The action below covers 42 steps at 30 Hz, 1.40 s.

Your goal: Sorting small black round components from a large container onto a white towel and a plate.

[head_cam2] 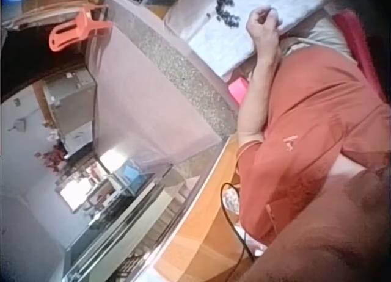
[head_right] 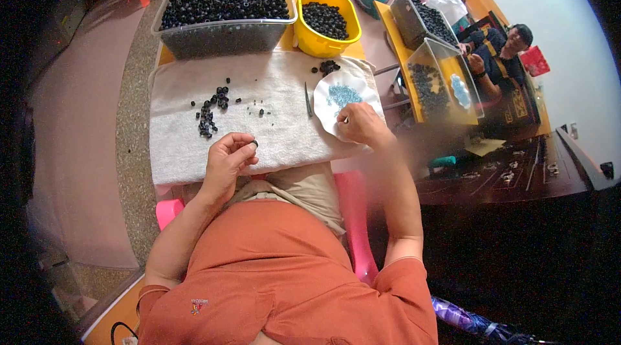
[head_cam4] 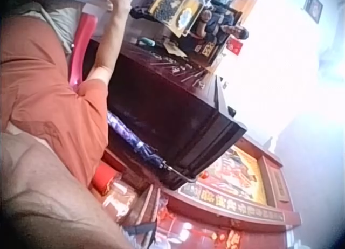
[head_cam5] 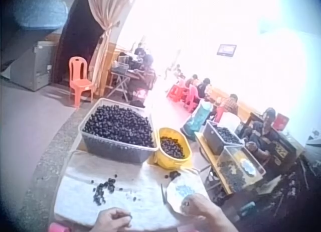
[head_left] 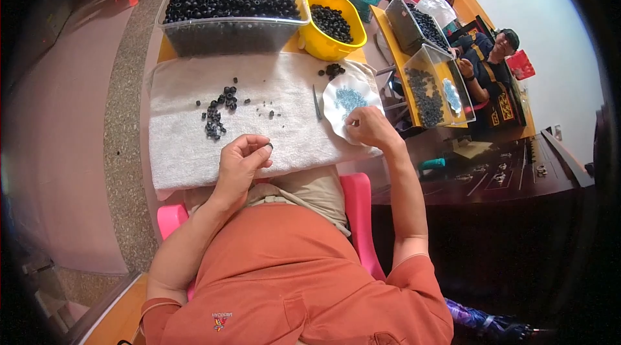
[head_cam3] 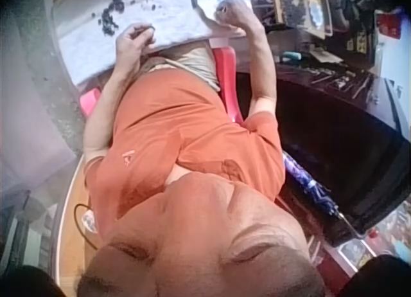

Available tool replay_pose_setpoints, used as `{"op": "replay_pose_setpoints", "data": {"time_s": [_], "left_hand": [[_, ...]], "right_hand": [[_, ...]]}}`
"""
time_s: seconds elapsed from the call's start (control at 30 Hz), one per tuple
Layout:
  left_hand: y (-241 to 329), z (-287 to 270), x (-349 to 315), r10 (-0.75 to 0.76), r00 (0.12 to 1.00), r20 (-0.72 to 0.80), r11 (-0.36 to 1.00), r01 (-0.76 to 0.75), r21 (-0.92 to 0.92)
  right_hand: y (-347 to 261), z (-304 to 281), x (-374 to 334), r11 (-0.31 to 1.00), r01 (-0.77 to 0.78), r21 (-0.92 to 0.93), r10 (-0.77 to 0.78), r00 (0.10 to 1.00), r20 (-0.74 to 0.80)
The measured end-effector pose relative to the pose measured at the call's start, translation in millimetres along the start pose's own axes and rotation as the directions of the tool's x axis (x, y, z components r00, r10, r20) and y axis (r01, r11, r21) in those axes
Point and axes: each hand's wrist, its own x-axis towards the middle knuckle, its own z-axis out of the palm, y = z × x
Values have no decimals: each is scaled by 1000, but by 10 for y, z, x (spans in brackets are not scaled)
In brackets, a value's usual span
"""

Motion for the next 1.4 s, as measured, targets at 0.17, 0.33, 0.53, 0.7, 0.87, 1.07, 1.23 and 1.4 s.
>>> {"op": "replay_pose_setpoints", "data": {"time_s": [0.17, 0.33, 0.53, 0.7, 0.87, 1.07, 1.23, 1.4], "left_hand": [[16, 6, -3, -6, 1000, -2, 1000, 6, 2], [17, 15, -3, 8, 1000, 1, 1000, -8, -10], [-12, -10, 6, -1, 1000, 9, 1000, 1, -5], [1, 8, -9, -1, 1000, -2, 1000, 1, -11], [8, 5, -12, 12, 1000, -10, 1000, -12, -22], [13, 8, -8, 7, 1000, 20, 1000, -6, -30], [25, -30, -10, -87, 995, 57, 980, 96, -177], [87, -17, -20, -93, 991, 101, 968, 114, -225]], "right_hand": [[-19, -16, 13, 999, 23, 39, -23, 1000, 3], [-30, -56, 28, 997, 1, 74, -4, 999, 37], [-85, -39, -10, 997, 38, 63, -39, 999, 6], [-13, 66, -84, 977, 187, 104, -167, 971, -172], [-228, 95, -128, 921, 267, 282, -185, 940, -285], [-622, 432, -94, 439, 188, 879, -142, 980, -139], [-992, 694, -36, 335, 83, 939, -186, 982, -20], [-1093, 827, -3, 210, 59, 976, -235, 972, -8]]}}
